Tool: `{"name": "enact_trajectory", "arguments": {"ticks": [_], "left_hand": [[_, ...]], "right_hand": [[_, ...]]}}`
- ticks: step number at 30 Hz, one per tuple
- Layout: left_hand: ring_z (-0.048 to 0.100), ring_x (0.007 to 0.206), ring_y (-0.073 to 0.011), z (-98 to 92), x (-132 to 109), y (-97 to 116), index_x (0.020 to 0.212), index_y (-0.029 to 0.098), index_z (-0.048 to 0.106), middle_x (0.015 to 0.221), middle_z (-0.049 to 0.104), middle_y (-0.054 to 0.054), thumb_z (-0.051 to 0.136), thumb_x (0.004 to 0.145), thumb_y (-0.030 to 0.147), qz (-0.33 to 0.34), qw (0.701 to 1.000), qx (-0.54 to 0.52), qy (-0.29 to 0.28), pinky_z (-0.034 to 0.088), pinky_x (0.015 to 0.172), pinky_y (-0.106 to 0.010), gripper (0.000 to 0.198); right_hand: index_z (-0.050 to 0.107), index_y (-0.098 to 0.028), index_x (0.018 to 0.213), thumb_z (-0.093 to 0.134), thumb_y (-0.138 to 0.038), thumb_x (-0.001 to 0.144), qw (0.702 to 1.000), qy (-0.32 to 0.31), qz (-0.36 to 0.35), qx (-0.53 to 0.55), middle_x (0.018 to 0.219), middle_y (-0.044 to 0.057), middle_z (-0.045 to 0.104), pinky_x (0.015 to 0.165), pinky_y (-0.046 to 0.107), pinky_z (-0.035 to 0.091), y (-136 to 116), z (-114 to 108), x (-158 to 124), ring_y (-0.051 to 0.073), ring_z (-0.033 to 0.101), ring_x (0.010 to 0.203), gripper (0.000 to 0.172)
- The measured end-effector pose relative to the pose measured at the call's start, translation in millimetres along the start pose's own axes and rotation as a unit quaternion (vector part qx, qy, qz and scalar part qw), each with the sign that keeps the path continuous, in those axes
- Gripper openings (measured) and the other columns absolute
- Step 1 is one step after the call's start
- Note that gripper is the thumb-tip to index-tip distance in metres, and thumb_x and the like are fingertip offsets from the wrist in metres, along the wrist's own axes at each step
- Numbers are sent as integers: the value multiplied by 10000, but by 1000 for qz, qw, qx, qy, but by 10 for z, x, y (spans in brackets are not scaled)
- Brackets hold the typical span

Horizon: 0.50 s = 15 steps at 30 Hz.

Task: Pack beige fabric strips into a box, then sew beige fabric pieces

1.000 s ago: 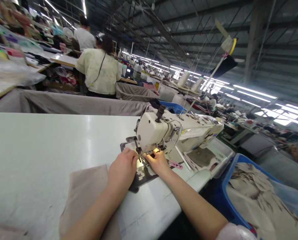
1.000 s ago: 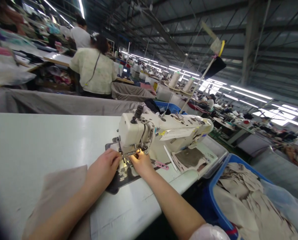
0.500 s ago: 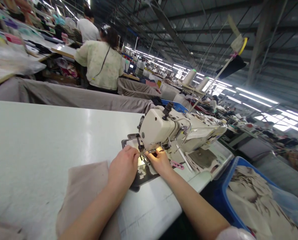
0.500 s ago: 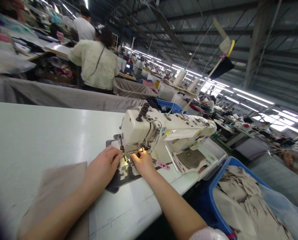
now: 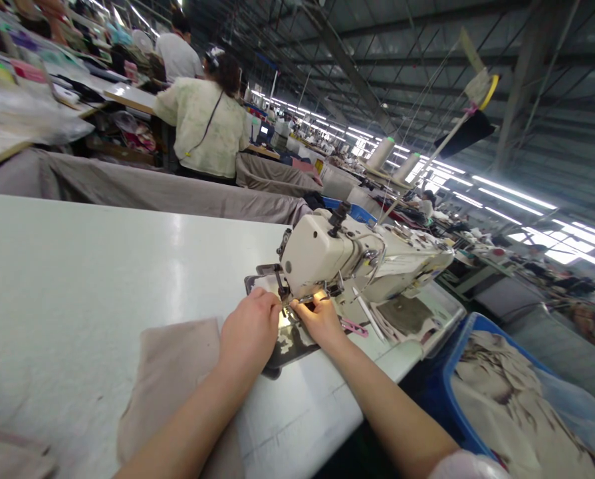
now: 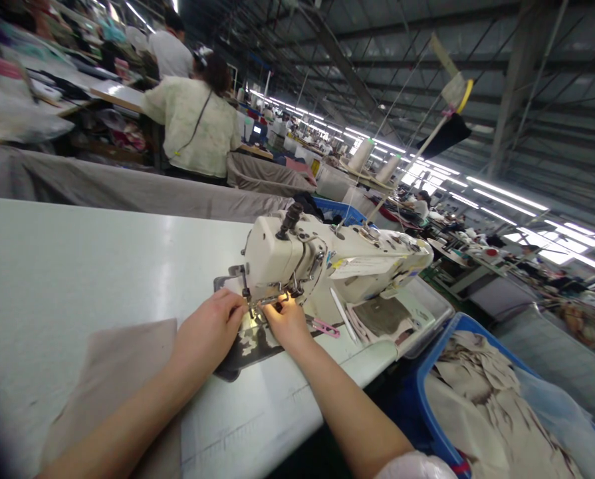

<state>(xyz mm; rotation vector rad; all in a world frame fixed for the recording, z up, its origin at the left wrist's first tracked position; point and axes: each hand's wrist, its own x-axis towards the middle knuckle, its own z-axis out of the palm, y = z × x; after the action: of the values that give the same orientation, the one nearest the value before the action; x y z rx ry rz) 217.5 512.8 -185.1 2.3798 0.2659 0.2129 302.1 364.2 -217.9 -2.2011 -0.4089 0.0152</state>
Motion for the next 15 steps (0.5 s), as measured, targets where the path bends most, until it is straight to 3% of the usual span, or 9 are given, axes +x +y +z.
{"name": "enact_trajectory", "arguments": {"ticks": [15], "left_hand": [[599, 922, -192, 10, -7, -11, 836, 217, 641, 993, 612, -33, 353, 975, 279, -5, 1000, -3, 2, 388, 745, -309, 326]], "right_hand": [[663, -203, 716, 620, -479, 768, 1000, 6, 4, 10, 754, 35, 712, 677, 309, 488, 10, 5, -4, 231, 651, 760, 284]]}}
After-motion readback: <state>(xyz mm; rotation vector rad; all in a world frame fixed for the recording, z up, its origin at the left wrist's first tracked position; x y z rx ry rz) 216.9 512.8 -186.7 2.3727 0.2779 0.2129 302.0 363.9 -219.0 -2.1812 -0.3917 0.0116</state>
